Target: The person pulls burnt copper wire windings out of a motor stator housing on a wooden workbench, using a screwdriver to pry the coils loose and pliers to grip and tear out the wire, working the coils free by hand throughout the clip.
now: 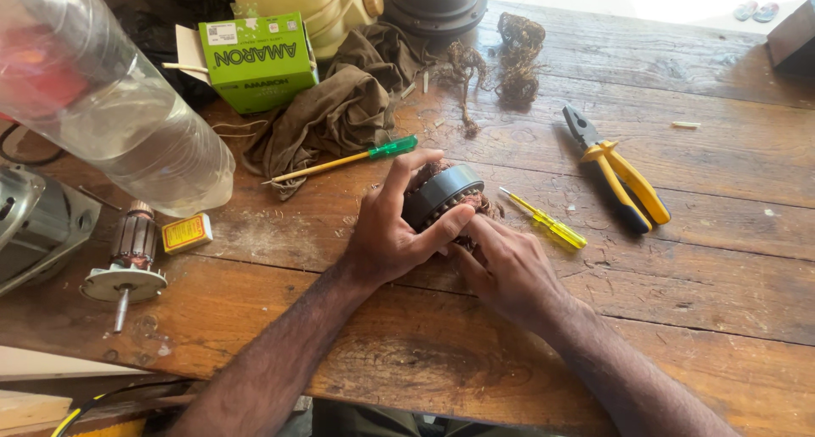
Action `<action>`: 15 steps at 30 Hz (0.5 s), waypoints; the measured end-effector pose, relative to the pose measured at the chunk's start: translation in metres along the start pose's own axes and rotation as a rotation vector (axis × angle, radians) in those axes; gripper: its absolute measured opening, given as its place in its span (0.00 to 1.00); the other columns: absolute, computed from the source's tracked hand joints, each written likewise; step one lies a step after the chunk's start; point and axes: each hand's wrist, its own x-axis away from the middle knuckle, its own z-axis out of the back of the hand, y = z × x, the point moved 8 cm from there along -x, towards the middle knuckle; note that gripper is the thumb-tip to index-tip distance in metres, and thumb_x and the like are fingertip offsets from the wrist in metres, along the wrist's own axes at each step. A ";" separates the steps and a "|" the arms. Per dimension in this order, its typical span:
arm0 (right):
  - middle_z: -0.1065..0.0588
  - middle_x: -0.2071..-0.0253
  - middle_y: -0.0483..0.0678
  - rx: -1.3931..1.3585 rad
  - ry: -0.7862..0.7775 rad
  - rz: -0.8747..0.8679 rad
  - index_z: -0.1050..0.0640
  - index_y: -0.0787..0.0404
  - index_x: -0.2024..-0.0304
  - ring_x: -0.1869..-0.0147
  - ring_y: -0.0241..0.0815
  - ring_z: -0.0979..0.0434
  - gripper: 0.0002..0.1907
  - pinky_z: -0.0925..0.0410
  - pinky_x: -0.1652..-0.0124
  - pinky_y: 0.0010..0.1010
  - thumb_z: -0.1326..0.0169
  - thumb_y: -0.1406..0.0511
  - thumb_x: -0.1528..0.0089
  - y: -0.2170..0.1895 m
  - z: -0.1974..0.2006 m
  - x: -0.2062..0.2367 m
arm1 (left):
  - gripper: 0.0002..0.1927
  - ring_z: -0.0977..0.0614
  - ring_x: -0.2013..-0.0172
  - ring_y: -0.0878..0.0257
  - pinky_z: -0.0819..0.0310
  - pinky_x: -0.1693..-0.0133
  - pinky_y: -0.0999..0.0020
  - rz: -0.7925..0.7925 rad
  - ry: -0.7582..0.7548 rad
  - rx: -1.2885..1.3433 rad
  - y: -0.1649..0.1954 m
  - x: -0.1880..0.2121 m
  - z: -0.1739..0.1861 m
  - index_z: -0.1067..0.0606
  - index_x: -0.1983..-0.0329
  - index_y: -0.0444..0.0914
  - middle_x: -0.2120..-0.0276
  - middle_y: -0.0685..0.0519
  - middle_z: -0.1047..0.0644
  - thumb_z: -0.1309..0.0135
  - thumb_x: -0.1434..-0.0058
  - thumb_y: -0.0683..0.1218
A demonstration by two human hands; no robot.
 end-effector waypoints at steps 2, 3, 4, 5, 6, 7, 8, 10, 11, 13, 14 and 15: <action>0.21 0.62 0.53 0.011 0.004 0.029 0.28 0.63 0.50 0.61 0.52 0.18 0.12 0.25 0.64 0.45 0.47 0.67 0.35 0.000 0.002 0.001 | 0.33 0.10 0.60 0.57 0.11 0.60 0.66 0.056 -0.007 0.049 -0.002 0.000 0.001 0.36 0.35 0.38 0.59 0.44 0.17 0.37 0.37 0.56; 0.22 0.62 0.54 0.025 0.007 0.053 0.29 0.64 0.49 0.61 0.53 0.18 0.14 0.25 0.64 0.45 0.49 0.69 0.38 -0.001 0.002 0.002 | 0.32 0.10 0.60 0.57 0.12 0.60 0.65 0.028 0.014 0.034 0.001 -0.001 0.003 0.35 0.36 0.38 0.58 0.44 0.17 0.37 0.37 0.54; 0.22 0.62 0.54 0.038 0.009 0.077 0.29 0.64 0.48 0.60 0.54 0.18 0.16 0.26 0.64 0.46 0.51 0.72 0.40 -0.002 0.003 0.002 | 0.32 0.11 0.59 0.56 0.12 0.59 0.64 0.000 0.035 0.019 0.004 -0.001 0.005 0.34 0.37 0.38 0.58 0.43 0.18 0.36 0.38 0.53; 0.22 0.63 0.54 0.021 0.014 0.073 0.28 0.64 0.49 0.61 0.54 0.18 0.14 0.26 0.64 0.46 0.50 0.71 0.39 -0.002 0.003 0.002 | 0.31 0.11 0.59 0.56 0.12 0.58 0.64 -0.028 0.058 0.004 0.006 -0.001 0.006 0.33 0.37 0.37 0.58 0.43 0.18 0.35 0.38 0.52; 0.21 0.63 0.53 0.005 0.018 0.071 0.28 0.63 0.50 0.62 0.54 0.18 0.13 0.26 0.65 0.46 0.49 0.71 0.37 -0.002 0.003 0.002 | 0.30 0.11 0.59 0.56 0.12 0.59 0.64 -0.019 0.075 0.009 0.006 -0.001 0.007 0.32 0.38 0.37 0.58 0.43 0.18 0.35 0.39 0.52; 0.21 0.64 0.53 -0.012 0.024 0.066 0.27 0.63 0.51 0.62 0.53 0.18 0.11 0.26 0.65 0.46 0.48 0.71 0.36 -0.002 0.003 0.002 | 0.29 0.11 0.60 0.56 0.12 0.59 0.64 -0.010 0.090 0.015 0.005 0.000 0.007 0.32 0.39 0.37 0.59 0.44 0.17 0.35 0.39 0.52; 0.21 0.65 0.53 -0.027 0.033 0.039 0.27 0.63 0.52 0.63 0.52 0.17 0.09 0.26 0.65 0.45 0.48 0.71 0.36 0.000 0.002 0.001 | 0.28 0.11 0.60 0.56 0.12 0.59 0.64 0.000 0.103 0.021 0.004 0.001 0.007 0.31 0.40 0.37 0.59 0.44 0.17 0.36 0.39 0.51; 0.21 0.66 0.52 -0.058 0.050 -0.015 0.26 0.62 0.56 0.63 0.49 0.16 0.06 0.25 0.64 0.42 0.47 0.72 0.36 0.003 0.001 0.000 | 0.26 0.11 0.60 0.55 0.12 0.60 0.64 -0.059 0.131 -0.034 0.006 -0.001 0.008 0.31 0.40 0.38 0.60 0.43 0.17 0.39 0.37 0.50; 0.20 0.64 0.52 -0.090 0.099 -0.001 0.25 0.63 0.55 0.61 0.49 0.16 0.08 0.25 0.63 0.40 0.46 0.73 0.37 0.001 0.004 0.000 | 0.24 0.11 0.61 0.55 0.12 0.61 0.65 -0.090 0.145 -0.062 0.008 -0.001 0.008 0.31 0.40 0.38 0.60 0.43 0.18 0.41 0.36 0.50; 0.19 0.61 0.53 -0.149 0.194 0.031 0.24 0.65 0.53 0.57 0.50 0.15 0.12 0.24 0.60 0.38 0.44 0.75 0.40 -0.003 0.010 0.001 | 0.23 0.13 0.63 0.51 0.15 0.61 0.60 -0.163 0.195 -0.155 0.012 0.001 0.009 0.29 0.41 0.37 0.63 0.41 0.19 0.45 0.38 0.48; 0.19 0.62 0.52 -0.166 0.200 -0.012 0.23 0.64 0.54 0.58 0.49 0.15 0.12 0.24 0.59 0.36 0.44 0.75 0.41 0.000 0.010 0.002 | 0.22 0.14 0.64 0.49 0.17 0.61 0.58 -0.198 0.215 -0.198 0.015 0.003 0.009 0.28 0.41 0.37 0.65 0.40 0.19 0.46 0.38 0.47; 0.19 0.63 0.52 -0.182 0.207 -0.054 0.23 0.64 0.55 0.58 0.47 0.15 0.12 0.24 0.59 0.35 0.44 0.76 0.41 0.003 0.009 0.003 | 0.22 0.15 0.65 0.48 0.18 0.61 0.56 -0.232 0.217 -0.220 0.016 0.003 0.008 0.28 0.41 0.36 0.65 0.40 0.20 0.47 0.39 0.47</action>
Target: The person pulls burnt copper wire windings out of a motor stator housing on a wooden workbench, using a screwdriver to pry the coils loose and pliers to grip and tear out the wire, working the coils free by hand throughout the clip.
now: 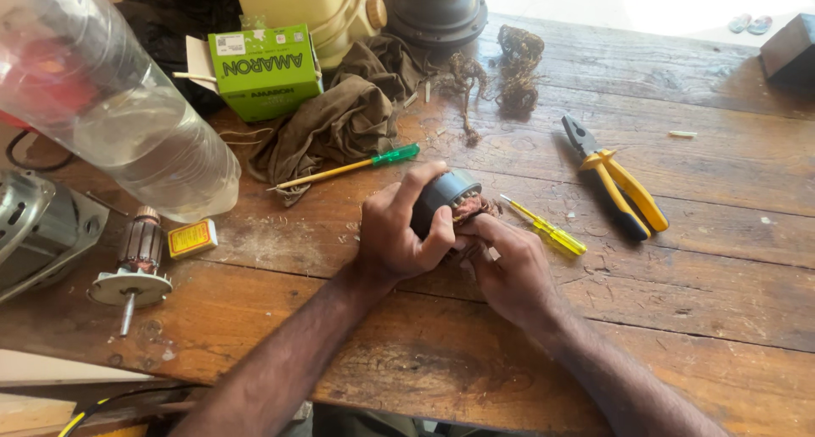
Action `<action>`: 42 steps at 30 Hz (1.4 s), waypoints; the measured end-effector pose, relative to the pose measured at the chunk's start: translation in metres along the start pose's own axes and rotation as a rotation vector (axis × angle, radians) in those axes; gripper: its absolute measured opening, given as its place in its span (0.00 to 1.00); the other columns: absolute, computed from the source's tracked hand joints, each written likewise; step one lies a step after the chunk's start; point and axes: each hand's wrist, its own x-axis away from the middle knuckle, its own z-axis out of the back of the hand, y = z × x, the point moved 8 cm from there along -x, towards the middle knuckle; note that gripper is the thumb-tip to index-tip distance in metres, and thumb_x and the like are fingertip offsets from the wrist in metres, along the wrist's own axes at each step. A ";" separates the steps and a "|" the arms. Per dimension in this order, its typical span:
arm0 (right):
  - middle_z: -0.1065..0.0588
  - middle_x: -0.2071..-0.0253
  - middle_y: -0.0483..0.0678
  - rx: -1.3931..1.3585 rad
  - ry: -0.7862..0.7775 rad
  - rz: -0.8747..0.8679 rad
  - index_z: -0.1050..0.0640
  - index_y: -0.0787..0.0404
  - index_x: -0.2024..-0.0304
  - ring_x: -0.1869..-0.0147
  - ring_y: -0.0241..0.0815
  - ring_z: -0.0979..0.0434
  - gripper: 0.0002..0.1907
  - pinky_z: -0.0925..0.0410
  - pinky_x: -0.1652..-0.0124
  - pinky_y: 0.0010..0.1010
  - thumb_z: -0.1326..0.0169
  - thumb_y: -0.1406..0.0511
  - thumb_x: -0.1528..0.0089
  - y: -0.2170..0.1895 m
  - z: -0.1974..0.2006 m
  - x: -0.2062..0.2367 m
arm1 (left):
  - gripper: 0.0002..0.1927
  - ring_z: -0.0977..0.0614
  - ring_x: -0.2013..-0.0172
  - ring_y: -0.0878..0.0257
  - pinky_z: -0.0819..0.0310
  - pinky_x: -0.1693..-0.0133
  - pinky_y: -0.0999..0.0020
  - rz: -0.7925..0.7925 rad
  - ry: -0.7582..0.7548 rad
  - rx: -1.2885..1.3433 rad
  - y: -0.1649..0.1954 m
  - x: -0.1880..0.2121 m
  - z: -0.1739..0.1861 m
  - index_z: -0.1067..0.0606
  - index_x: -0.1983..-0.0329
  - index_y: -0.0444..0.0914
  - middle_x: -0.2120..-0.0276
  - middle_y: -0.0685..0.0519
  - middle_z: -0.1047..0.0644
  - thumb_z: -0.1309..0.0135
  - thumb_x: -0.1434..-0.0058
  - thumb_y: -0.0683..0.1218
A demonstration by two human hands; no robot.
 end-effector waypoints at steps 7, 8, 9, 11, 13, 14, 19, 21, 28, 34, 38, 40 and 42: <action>0.20 0.67 0.47 -0.216 0.051 -0.201 0.23 0.64 0.61 0.62 0.37 0.18 0.04 0.25 0.61 0.28 0.46 0.75 0.36 0.014 -0.013 0.005 | 0.24 0.20 0.71 0.44 0.23 0.63 0.50 -0.124 -0.017 -0.113 -0.001 -0.001 0.001 0.29 0.41 0.31 0.68 0.40 0.21 0.52 0.40 0.46; 0.20 0.68 0.47 -0.210 0.067 -0.217 0.23 0.64 0.61 0.63 0.37 0.19 0.03 0.25 0.62 0.28 0.46 0.75 0.36 0.013 -0.013 0.007 | 0.25 0.21 0.72 0.44 0.24 0.64 0.49 -0.127 -0.029 -0.127 -0.001 -0.001 0.001 0.28 0.41 0.31 0.69 0.40 0.22 0.52 0.41 0.46; 0.21 0.69 0.47 -0.202 0.083 -0.227 0.23 0.63 0.61 0.64 0.37 0.20 0.03 0.26 0.63 0.28 0.45 0.74 0.36 0.013 -0.014 0.008 | 0.25 0.20 0.71 0.43 0.24 0.63 0.49 -0.131 -0.019 -0.123 -0.002 0.000 0.003 0.29 0.41 0.31 0.68 0.39 0.21 0.52 0.40 0.46; 0.21 0.70 0.48 -0.164 0.096 -0.218 0.23 0.63 0.61 0.65 0.37 0.21 0.02 0.27 0.64 0.28 0.45 0.73 0.36 0.009 -0.014 0.006 | 0.24 0.20 0.69 0.43 0.24 0.62 0.49 -0.134 0.007 -0.119 -0.001 0.000 0.006 0.29 0.40 0.32 0.65 0.39 0.21 0.53 0.39 0.46; 0.21 0.69 0.48 -0.101 0.101 -0.193 0.23 0.62 0.62 0.65 0.38 0.21 0.02 0.28 0.63 0.29 0.44 0.73 0.37 0.003 -0.012 0.006 | 0.25 0.20 0.68 0.42 0.24 0.62 0.48 -0.143 0.004 -0.136 -0.001 0.001 0.006 0.29 0.40 0.32 0.65 0.38 0.21 0.53 0.40 0.46; 0.21 0.69 0.49 -0.101 0.113 -0.182 0.24 0.63 0.62 0.65 0.38 0.21 0.02 0.28 0.63 0.30 0.43 0.73 0.37 -0.001 -0.011 0.007 | 0.25 0.20 0.68 0.42 0.24 0.61 0.48 -0.145 -0.002 -0.143 0.000 0.002 0.006 0.29 0.40 0.32 0.65 0.38 0.21 0.54 0.40 0.46; 0.21 0.68 0.50 -0.092 0.134 -0.250 0.22 0.63 0.64 0.63 0.41 0.20 0.04 0.28 0.63 0.31 0.43 0.74 0.40 -0.012 -0.011 0.004 | 0.25 0.20 0.67 0.41 0.24 0.60 0.47 -0.108 -0.015 -0.133 -0.006 0.002 0.004 0.28 0.40 0.34 0.66 0.38 0.22 0.54 0.40 0.46; 0.20 0.65 0.49 -0.069 0.073 -0.164 0.22 0.63 0.63 0.61 0.39 0.18 0.04 0.27 0.63 0.29 0.41 0.74 0.41 -0.021 -0.010 -0.001 | 0.23 0.19 0.65 0.42 0.23 0.59 0.48 -0.090 -0.046 -0.092 -0.010 0.002 0.007 0.28 0.40 0.35 0.65 0.39 0.22 0.53 0.39 0.46; 0.19 0.66 0.47 0.037 0.172 0.057 0.19 0.63 0.63 0.68 0.33 0.20 0.04 0.27 0.70 0.25 0.38 0.67 0.36 -0.022 0.019 -0.001 | 0.21 0.15 0.60 0.47 0.19 0.55 0.57 -0.049 -0.137 0.093 -0.022 0.001 0.010 0.29 0.38 0.37 0.57 0.40 0.19 0.52 0.32 0.48; 0.22 0.80 0.41 0.347 -0.162 0.322 0.17 0.55 0.64 0.79 0.30 0.23 0.13 0.27 0.77 0.27 0.41 0.54 0.34 -0.014 0.004 0.001 | 0.22 0.14 0.57 0.49 0.18 0.54 0.58 -0.090 -0.176 0.133 -0.019 0.004 0.011 0.29 0.38 0.36 0.56 0.42 0.19 0.52 0.32 0.50; 0.23 0.86 0.43 0.524 -0.290 0.156 0.17 0.57 0.54 0.87 0.34 0.25 0.18 0.30 0.84 0.33 0.42 0.52 0.37 0.009 -0.014 0.006 | 0.21 0.14 0.59 0.50 0.18 0.55 0.59 -0.090 -0.157 0.123 -0.018 0.005 0.010 0.29 0.37 0.36 0.54 0.41 0.19 0.52 0.30 0.51; 0.24 0.86 0.42 0.502 -0.134 0.208 0.19 0.56 0.56 0.84 0.34 0.24 0.17 0.31 0.82 0.35 0.42 0.52 0.37 0.001 -0.005 0.008 | 0.22 0.14 0.59 0.51 0.18 0.55 0.59 -0.087 -0.155 0.125 -0.018 0.004 0.008 0.29 0.37 0.36 0.55 0.42 0.18 0.52 0.30 0.51; 0.23 0.84 0.44 0.480 -0.199 0.180 0.19 0.58 0.56 0.85 0.35 0.24 0.17 0.31 0.85 0.34 0.42 0.53 0.36 0.004 -0.012 0.006 | 0.22 0.14 0.60 0.51 0.18 0.55 0.59 -0.089 -0.153 0.120 -0.018 0.003 0.007 0.29 0.38 0.36 0.56 0.42 0.19 0.52 0.31 0.52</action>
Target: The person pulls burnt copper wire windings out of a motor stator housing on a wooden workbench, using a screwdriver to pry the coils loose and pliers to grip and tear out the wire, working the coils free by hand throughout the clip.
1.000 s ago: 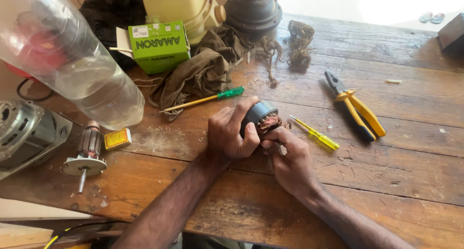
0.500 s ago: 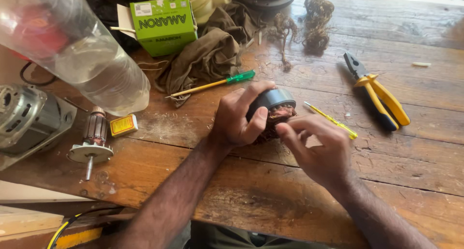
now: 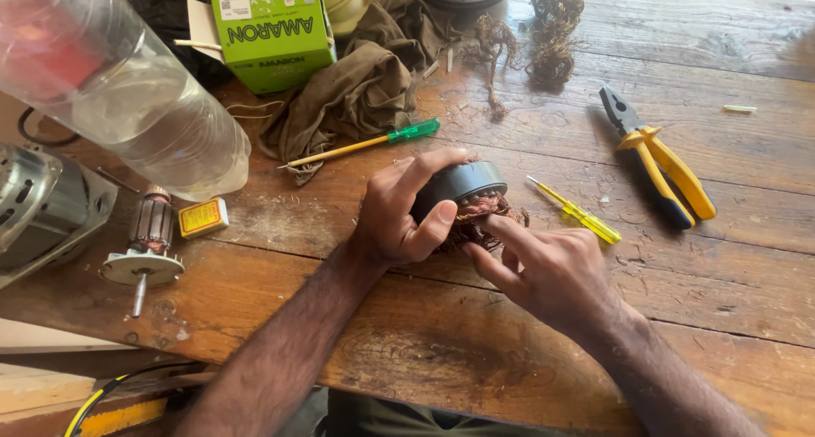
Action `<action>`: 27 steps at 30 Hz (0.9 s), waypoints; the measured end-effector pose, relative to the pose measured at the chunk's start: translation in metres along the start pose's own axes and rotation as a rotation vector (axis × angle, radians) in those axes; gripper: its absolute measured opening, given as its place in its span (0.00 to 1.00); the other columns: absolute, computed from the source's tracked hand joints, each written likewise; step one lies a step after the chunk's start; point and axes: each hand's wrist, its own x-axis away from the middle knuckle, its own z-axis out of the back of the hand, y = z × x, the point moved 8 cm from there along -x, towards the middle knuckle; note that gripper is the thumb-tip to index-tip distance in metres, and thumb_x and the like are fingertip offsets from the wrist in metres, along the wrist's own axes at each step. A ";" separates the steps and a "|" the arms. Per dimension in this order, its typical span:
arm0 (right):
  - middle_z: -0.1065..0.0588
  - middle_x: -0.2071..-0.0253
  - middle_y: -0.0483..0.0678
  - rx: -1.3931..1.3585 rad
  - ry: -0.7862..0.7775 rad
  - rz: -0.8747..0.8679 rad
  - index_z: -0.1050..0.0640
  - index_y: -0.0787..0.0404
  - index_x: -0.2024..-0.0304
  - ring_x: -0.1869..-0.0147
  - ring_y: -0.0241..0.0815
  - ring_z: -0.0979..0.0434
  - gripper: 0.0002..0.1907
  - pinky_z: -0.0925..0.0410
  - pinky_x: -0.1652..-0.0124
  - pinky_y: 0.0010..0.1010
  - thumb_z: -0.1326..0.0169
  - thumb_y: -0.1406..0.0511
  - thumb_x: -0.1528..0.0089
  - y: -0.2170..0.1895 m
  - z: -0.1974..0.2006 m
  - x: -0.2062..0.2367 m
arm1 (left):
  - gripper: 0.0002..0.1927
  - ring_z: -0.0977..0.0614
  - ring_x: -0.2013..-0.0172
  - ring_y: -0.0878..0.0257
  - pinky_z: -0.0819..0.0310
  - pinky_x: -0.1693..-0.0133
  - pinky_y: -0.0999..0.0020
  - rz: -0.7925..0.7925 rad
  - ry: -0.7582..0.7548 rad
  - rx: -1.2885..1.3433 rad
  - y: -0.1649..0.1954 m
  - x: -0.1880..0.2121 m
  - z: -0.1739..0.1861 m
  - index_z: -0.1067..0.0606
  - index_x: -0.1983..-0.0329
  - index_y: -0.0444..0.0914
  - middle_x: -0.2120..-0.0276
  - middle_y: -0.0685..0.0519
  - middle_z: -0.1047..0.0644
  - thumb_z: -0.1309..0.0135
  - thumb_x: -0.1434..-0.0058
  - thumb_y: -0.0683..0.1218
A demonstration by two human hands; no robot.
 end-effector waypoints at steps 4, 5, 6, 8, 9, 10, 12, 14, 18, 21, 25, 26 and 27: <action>0.21 0.78 0.47 -0.014 0.070 0.045 0.22 0.55 0.60 0.80 0.42 0.22 0.11 0.30 0.78 0.38 0.43 0.56 0.35 -0.009 0.010 -0.004 | 0.23 0.16 0.63 0.49 0.20 0.58 0.55 -0.023 0.008 -0.056 0.001 0.000 -0.001 0.29 0.39 0.35 0.61 0.42 0.20 0.50 0.33 0.52; 0.22 0.80 0.47 -0.061 -0.006 -0.042 0.22 0.56 0.57 0.81 0.43 0.21 0.11 0.29 0.79 0.38 0.44 0.57 0.35 -0.004 0.005 -0.005 | 0.23 0.17 0.65 0.49 0.21 0.59 0.55 -0.029 0.010 -0.076 0.002 0.000 -0.002 0.28 0.39 0.35 0.62 0.42 0.20 0.50 0.34 0.51; 0.23 0.82 0.48 -0.108 -0.084 -0.128 0.22 0.56 0.54 0.82 0.43 0.21 0.12 0.29 0.79 0.38 0.44 0.57 0.35 0.000 0.000 -0.006 | 0.23 0.18 0.65 0.49 0.21 0.60 0.55 -0.036 0.014 -0.100 0.002 0.000 -0.002 0.28 0.39 0.35 0.63 0.42 0.20 0.50 0.34 0.51; 0.23 0.83 0.49 -0.181 -0.107 -0.187 0.22 0.58 0.53 0.81 0.45 0.20 0.12 0.29 0.78 0.40 0.45 0.60 0.36 0.001 0.000 -0.007 | 0.22 0.19 0.66 0.49 0.22 0.62 0.55 -0.046 0.026 -0.148 0.003 0.000 -0.002 0.28 0.38 0.35 0.63 0.42 0.20 0.51 0.33 0.49; 0.23 0.81 0.50 -0.208 -0.051 -0.161 0.23 0.58 0.54 0.80 0.46 0.20 0.11 0.29 0.78 0.41 0.45 0.61 0.36 -0.002 0.005 -0.008 | 0.23 0.19 0.67 0.49 0.22 0.62 0.55 -0.049 0.025 -0.155 0.003 0.001 -0.002 0.28 0.38 0.35 0.64 0.43 0.21 0.52 0.33 0.48; 0.23 0.79 0.51 -0.233 0.008 -0.133 0.23 0.59 0.54 0.78 0.47 0.20 0.10 0.29 0.77 0.41 0.45 0.63 0.37 -0.004 0.010 -0.010 | 0.23 0.20 0.67 0.49 0.23 0.63 0.54 -0.054 0.026 -0.164 0.004 0.001 -0.002 0.28 0.38 0.34 0.65 0.43 0.21 0.52 0.34 0.48; 0.22 0.79 0.50 -0.329 0.037 -0.135 0.23 0.59 0.53 0.78 0.47 0.19 0.10 0.28 0.77 0.40 0.46 0.65 0.37 -0.005 0.011 -0.010 | 0.23 0.21 0.69 0.49 0.24 0.63 0.53 -0.081 0.035 -0.186 0.006 0.000 -0.002 0.28 0.39 0.32 0.67 0.43 0.22 0.54 0.35 0.47; 0.23 0.79 0.51 -0.351 0.075 -0.124 0.23 0.60 0.54 0.77 0.48 0.20 0.09 0.28 0.76 0.41 0.46 0.66 0.37 -0.007 0.010 -0.008 | 0.24 0.22 0.70 0.50 0.25 0.61 0.50 -0.114 0.043 -0.207 0.009 -0.001 -0.003 0.28 0.39 0.30 0.68 0.42 0.22 0.58 0.36 0.46; 0.27 0.82 0.51 -0.235 0.114 -0.048 0.24 0.61 0.61 0.79 0.49 0.23 0.04 0.31 0.77 0.43 0.45 0.67 0.38 -0.023 -0.002 0.000 | 0.27 0.24 0.72 0.46 0.27 0.63 0.47 -0.135 0.057 -0.285 0.017 0.000 -0.003 0.27 0.41 0.28 0.71 0.41 0.24 0.59 0.40 0.46; 0.28 0.84 0.47 -0.102 0.019 -0.008 0.25 0.60 0.68 0.82 0.44 0.25 0.05 0.31 0.78 0.41 0.44 0.68 0.37 -0.032 -0.013 0.005 | 0.26 0.23 0.69 0.45 0.27 0.62 0.48 -0.125 0.051 -0.264 0.023 0.003 -0.002 0.28 0.40 0.29 0.67 0.40 0.22 0.58 0.38 0.47; 0.26 0.82 0.46 0.229 -0.123 0.233 0.23 0.77 0.47 0.83 0.40 0.25 0.21 0.30 0.79 0.38 0.43 0.64 0.36 -0.061 -0.018 0.017 | 0.24 0.21 0.65 0.44 0.25 0.58 0.49 -0.074 0.069 -0.229 0.022 0.004 0.002 0.28 0.39 0.33 0.61 0.39 0.21 0.57 0.36 0.47; 0.26 0.83 0.45 0.134 -0.087 0.206 0.22 0.72 0.51 0.83 0.40 0.25 0.18 0.30 0.80 0.38 0.42 0.64 0.39 -0.059 -0.010 0.018 | 0.24 0.21 0.64 0.44 0.25 0.57 0.48 -0.063 0.063 -0.216 0.022 0.005 0.001 0.29 0.39 0.33 0.61 0.38 0.21 0.56 0.36 0.47; 0.25 0.83 0.45 0.044 -0.045 0.183 0.20 0.66 0.55 0.84 0.40 0.25 0.15 0.31 0.81 0.37 0.41 0.64 0.42 -0.053 0.000 0.017 | 0.23 0.20 0.64 0.44 0.24 0.56 0.48 -0.048 0.061 -0.211 0.022 0.006 0.000 0.29 0.39 0.34 0.60 0.39 0.21 0.55 0.35 0.47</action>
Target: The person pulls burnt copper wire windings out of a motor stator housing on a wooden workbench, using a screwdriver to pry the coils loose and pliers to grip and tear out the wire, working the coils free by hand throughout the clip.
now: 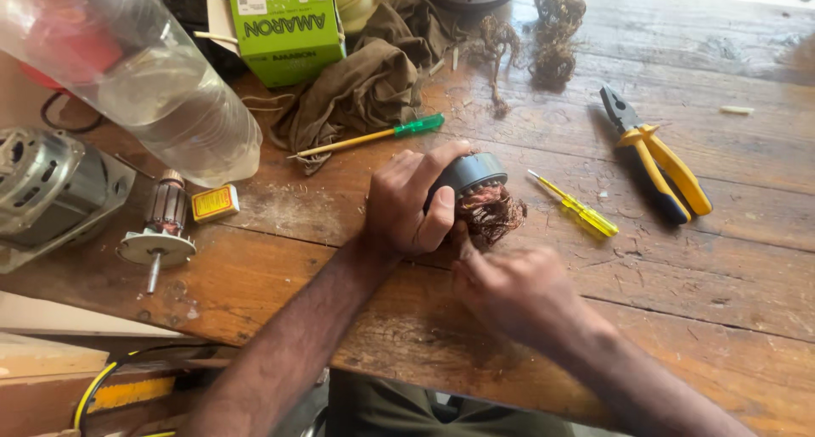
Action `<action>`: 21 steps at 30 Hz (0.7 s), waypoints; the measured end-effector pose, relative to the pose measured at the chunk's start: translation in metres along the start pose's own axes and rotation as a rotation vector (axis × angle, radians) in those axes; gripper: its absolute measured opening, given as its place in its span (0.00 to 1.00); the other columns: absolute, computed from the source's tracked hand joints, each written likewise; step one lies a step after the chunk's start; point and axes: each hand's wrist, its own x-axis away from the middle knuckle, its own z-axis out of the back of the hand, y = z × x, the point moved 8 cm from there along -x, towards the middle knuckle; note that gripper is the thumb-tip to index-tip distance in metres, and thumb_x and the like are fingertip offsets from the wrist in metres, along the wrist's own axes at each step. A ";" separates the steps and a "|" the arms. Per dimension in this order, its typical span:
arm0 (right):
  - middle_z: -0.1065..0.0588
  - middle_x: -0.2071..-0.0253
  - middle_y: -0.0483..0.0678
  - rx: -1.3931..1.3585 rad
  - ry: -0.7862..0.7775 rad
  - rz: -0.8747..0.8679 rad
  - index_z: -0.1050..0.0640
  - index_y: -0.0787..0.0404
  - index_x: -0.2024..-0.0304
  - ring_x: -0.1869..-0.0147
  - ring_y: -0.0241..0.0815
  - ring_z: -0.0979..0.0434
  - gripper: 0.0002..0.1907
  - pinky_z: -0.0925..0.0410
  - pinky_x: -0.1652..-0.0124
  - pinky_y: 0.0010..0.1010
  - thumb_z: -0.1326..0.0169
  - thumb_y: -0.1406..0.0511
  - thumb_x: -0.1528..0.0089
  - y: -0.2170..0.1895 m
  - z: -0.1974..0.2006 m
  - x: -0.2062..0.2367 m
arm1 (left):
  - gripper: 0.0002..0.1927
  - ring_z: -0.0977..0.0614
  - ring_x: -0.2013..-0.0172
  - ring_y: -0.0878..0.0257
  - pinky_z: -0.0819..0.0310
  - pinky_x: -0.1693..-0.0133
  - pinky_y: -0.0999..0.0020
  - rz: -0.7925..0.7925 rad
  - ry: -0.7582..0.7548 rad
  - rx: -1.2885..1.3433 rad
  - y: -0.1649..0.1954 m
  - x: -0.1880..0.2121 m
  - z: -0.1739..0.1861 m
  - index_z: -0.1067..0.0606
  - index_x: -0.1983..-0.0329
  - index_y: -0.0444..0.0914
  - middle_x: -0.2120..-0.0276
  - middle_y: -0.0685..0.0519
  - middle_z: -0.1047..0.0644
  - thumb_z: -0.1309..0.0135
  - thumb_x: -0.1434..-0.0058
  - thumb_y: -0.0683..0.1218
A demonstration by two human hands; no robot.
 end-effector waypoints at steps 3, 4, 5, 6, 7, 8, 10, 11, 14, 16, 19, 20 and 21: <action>0.22 0.75 0.44 -0.131 0.253 -0.043 0.19 0.57 0.58 0.77 0.35 0.22 0.07 0.28 0.74 0.29 0.41 0.65 0.38 0.029 0.033 0.001 | 0.20 0.19 0.62 0.47 0.23 0.55 0.51 0.036 -0.016 0.042 -0.001 0.003 -0.002 0.29 0.38 0.36 0.58 0.40 0.20 0.53 0.32 0.47; 0.21 0.71 0.44 -0.154 0.355 -0.053 0.19 0.54 0.57 0.73 0.33 0.21 0.04 0.26 0.70 0.26 0.42 0.66 0.35 0.038 0.043 0.003 | 0.20 0.19 0.61 0.48 0.23 0.55 0.52 0.040 -0.018 0.071 -0.001 0.003 -0.002 0.30 0.37 0.37 0.57 0.40 0.21 0.53 0.31 0.47; 0.21 0.71 0.45 -0.168 0.365 -0.118 0.18 0.56 0.58 0.74 0.33 0.22 0.05 0.27 0.71 0.26 0.41 0.66 0.36 0.047 0.045 0.006 | 0.20 0.20 0.60 0.48 0.23 0.55 0.54 0.048 -0.020 0.105 -0.001 0.003 -0.002 0.30 0.36 0.38 0.57 0.41 0.21 0.53 0.30 0.47; 0.21 0.72 0.46 -0.181 0.373 -0.185 0.17 0.59 0.59 0.75 0.34 0.23 0.06 0.29 0.72 0.27 0.39 0.66 0.37 0.056 0.049 0.012 | 0.20 0.20 0.61 0.48 0.24 0.56 0.53 0.063 -0.040 0.096 -0.002 0.004 -0.003 0.29 0.36 0.38 0.58 0.41 0.21 0.53 0.30 0.47; 0.22 0.72 0.47 -0.188 0.389 -0.246 0.15 0.61 0.60 0.75 0.34 0.24 0.06 0.30 0.73 0.28 0.38 0.66 0.39 0.065 0.052 0.015 | 0.20 0.21 0.63 0.48 0.25 0.57 0.53 0.068 -0.055 0.083 -0.004 0.003 -0.003 0.29 0.36 0.38 0.60 0.42 0.22 0.53 0.30 0.46; 0.23 0.66 0.50 -0.136 0.391 -0.207 0.15 0.60 0.60 0.68 0.38 0.25 0.07 0.28 0.70 0.29 0.37 0.65 0.40 0.065 0.052 0.012 | 0.20 0.22 0.64 0.48 0.26 0.58 0.53 0.070 -0.068 0.069 -0.006 0.001 -0.003 0.28 0.36 0.38 0.61 0.43 0.22 0.52 0.30 0.46; 0.26 0.52 0.57 -0.042 0.376 -0.138 0.14 0.58 0.61 0.53 0.45 0.26 0.09 0.25 0.62 0.31 0.35 0.64 0.43 0.060 0.047 0.006 | 0.20 0.22 0.63 0.48 0.26 0.57 0.51 0.066 -0.076 0.074 -0.008 -0.001 -0.004 0.28 0.36 0.38 0.62 0.43 0.22 0.53 0.30 0.46; 0.32 0.46 0.59 -0.040 0.363 -0.105 0.15 0.57 0.61 0.46 0.48 0.31 0.09 0.27 0.55 0.37 0.35 0.63 0.44 0.056 0.044 0.004 | 0.19 0.22 0.63 0.48 0.26 0.56 0.51 0.063 -0.080 0.075 -0.009 -0.002 -0.004 0.28 0.36 0.38 0.62 0.43 0.22 0.53 0.30 0.46; 0.43 0.33 0.61 -0.005 0.311 -0.039 0.19 0.57 0.62 0.31 0.57 0.43 0.13 0.34 0.39 0.51 0.34 0.59 0.45 0.043 0.031 -0.004 | 0.20 0.23 0.64 0.48 0.27 0.57 0.50 0.071 -0.075 0.064 -0.012 -0.002 -0.006 0.28 0.37 0.38 0.64 0.44 0.22 0.52 0.30 0.47; 0.45 0.32 0.61 0.062 0.255 -0.022 0.20 0.60 0.61 0.29 0.59 0.47 0.17 0.42 0.36 0.56 0.33 0.58 0.45 0.035 0.022 -0.007 | 0.20 0.23 0.65 0.49 0.27 0.58 0.51 0.076 -0.076 0.070 -0.016 -0.002 -0.007 0.28 0.37 0.38 0.65 0.44 0.22 0.52 0.31 0.47; 0.48 0.29 0.67 0.042 0.138 -0.105 0.20 0.64 0.49 0.26 0.64 0.48 0.22 0.45 0.33 0.56 0.34 0.59 0.42 0.035 0.006 -0.017 | 0.20 0.22 0.65 0.49 0.26 0.57 0.51 0.078 -0.064 0.073 -0.019 -0.001 -0.006 0.28 0.37 0.38 0.66 0.45 0.23 0.51 0.31 0.48; 0.48 0.29 0.65 -0.012 0.146 -0.150 0.19 0.61 0.52 0.26 0.63 0.48 0.19 0.44 0.33 0.56 0.34 0.60 0.43 0.037 0.006 -0.018 | 0.20 0.22 0.65 0.49 0.26 0.57 0.51 0.075 -0.062 0.073 -0.020 -0.001 -0.005 0.28 0.37 0.38 0.66 0.45 0.23 0.51 0.31 0.48; 0.48 0.28 0.63 -0.066 0.155 -0.198 0.18 0.59 0.55 0.26 0.62 0.49 0.17 0.44 0.33 0.56 0.34 0.60 0.43 0.038 0.006 -0.018 | 0.20 0.23 0.65 0.49 0.26 0.57 0.51 0.073 -0.067 0.058 -0.020 -0.001 -0.005 0.28 0.37 0.38 0.65 0.45 0.22 0.51 0.31 0.48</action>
